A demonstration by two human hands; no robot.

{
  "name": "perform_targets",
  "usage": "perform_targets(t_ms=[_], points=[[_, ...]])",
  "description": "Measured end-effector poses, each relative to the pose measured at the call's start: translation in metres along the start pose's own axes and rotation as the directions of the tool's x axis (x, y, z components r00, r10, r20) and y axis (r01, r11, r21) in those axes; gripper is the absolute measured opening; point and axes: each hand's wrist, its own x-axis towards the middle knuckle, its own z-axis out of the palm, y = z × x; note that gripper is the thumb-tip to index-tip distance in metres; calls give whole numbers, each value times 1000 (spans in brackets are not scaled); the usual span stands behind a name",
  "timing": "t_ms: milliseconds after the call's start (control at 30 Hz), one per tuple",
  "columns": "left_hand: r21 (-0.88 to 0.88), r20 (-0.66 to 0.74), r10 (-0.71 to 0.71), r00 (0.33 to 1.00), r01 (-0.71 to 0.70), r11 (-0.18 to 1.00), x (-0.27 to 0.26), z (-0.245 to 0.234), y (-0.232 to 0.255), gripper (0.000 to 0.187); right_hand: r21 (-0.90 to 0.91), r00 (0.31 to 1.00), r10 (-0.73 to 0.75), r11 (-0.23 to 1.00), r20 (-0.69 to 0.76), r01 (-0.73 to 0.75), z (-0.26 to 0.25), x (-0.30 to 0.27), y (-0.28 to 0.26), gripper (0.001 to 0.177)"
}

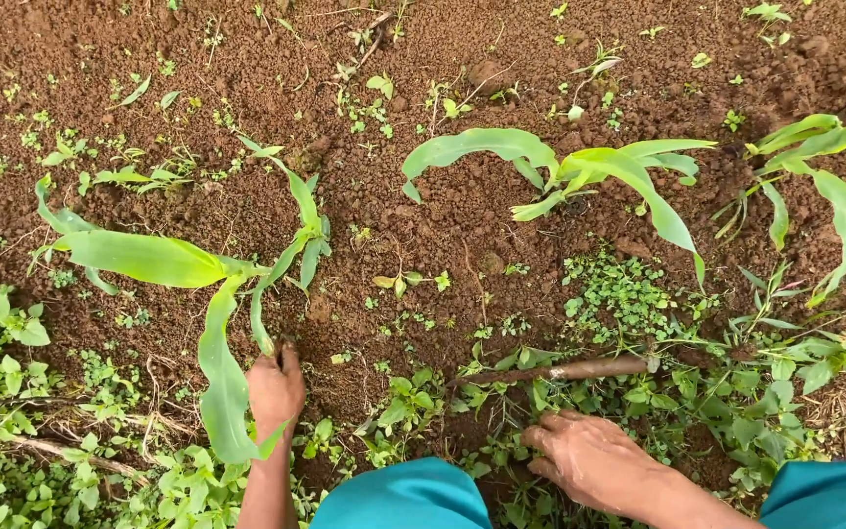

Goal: The person weeds around small corn plants in a garden bed. They use a small hand hoe to loosen the soil and remove weeds, and also pull weeds by hand, discarding them to the side.

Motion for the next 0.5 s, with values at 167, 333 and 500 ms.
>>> perform_targets(t_ms=[167,333,500], points=[[538,-59,-196,979,196,820,-40,1,51,66,6,998,-49,999,-34,49,7,0,7,34],[533,68,-30,997,-11,846,-21,11,13,36,17,998,15,1000,-57,-14,-1,-1,12,31],[623,274,79,958,-239,745,-35,17,34,27,-213,890,93,955,-445,-206,-6,11,67,37]])
